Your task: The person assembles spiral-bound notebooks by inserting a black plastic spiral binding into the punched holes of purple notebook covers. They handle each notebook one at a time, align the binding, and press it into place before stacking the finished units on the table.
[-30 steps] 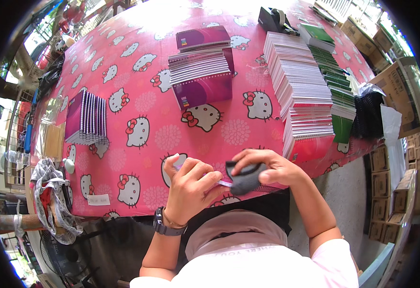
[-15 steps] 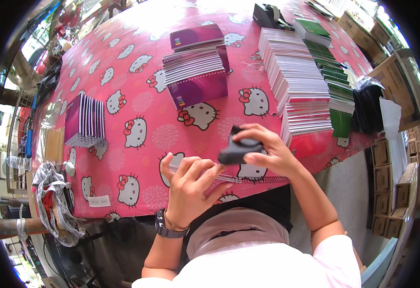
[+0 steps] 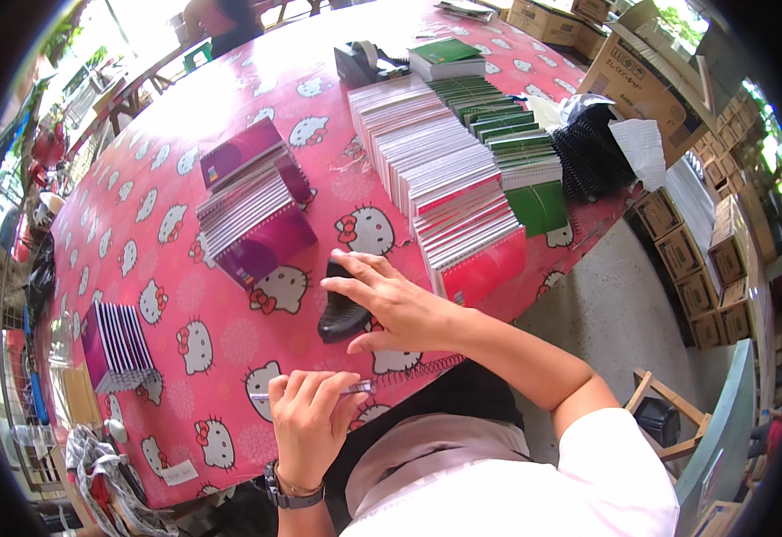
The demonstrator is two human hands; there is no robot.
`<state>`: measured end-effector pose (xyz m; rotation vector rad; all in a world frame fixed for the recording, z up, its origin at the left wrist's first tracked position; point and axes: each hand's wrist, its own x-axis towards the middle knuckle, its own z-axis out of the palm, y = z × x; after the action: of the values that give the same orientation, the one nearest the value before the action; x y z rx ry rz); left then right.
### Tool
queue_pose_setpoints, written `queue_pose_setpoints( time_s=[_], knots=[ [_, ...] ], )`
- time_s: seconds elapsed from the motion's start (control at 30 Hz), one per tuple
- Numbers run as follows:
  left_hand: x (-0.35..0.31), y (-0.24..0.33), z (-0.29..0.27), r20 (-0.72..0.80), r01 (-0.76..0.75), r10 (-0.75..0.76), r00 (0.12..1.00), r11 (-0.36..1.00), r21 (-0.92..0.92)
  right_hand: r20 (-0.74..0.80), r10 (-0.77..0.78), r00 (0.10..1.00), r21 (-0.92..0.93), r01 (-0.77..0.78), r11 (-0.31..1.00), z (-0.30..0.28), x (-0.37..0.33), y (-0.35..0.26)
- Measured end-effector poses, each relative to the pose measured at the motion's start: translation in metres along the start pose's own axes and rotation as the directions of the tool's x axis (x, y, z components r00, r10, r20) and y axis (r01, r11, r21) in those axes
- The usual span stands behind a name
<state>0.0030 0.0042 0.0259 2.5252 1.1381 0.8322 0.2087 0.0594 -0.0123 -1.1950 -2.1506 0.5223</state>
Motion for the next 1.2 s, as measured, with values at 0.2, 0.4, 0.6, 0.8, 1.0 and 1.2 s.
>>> queue_pose_setpoints(
  time_s=[0.2, 0.4, 0.6, 0.8, 1.0, 1.2],
  knots=[
    [-0.003, -0.001, -0.003, -0.018, 0.016, -0.015, 1.0, 0.998, 0.063, -0.651, 0.124, 0.749, -0.215, -0.339, 0.916, -0.174, 0.062, 0.104],
    [-0.002, -0.008, 0.004, -0.213, 0.137, -0.109, 0.971, 0.983, 0.119, -0.751, 0.393, 0.53, -0.429, -0.845, 0.32, -0.251, 0.028, 0.332],
    [0.0, -0.008, 0.003, -0.201, 0.137, -0.114, 0.973, 0.985, 0.106, -0.855, 0.282, 0.435, -0.312, -0.866, 0.391, -0.272, 0.033, 0.307],
    [0.001, -0.01, 0.003, -0.178, 0.149, -0.141, 0.974, 0.988, 0.035, -0.775, -0.116, 0.621, -0.395, -0.332, 0.857, -0.224, 0.027, 0.157],
    [0.003, -0.01, -0.002, -0.138, 0.162, -0.157, 0.978, 0.987, 0.023, -0.432, 0.056, 0.9, -0.381, -0.238, 0.893, -0.139, -0.009, 0.116],
    [0.002, -0.016, 0.0, -0.18, 0.172, -0.174, 0.968, 0.985, -0.026, -0.214, -0.006, 0.977, -0.654, -0.138, 0.744, -0.145, 0.031, 0.123]
  ],
)
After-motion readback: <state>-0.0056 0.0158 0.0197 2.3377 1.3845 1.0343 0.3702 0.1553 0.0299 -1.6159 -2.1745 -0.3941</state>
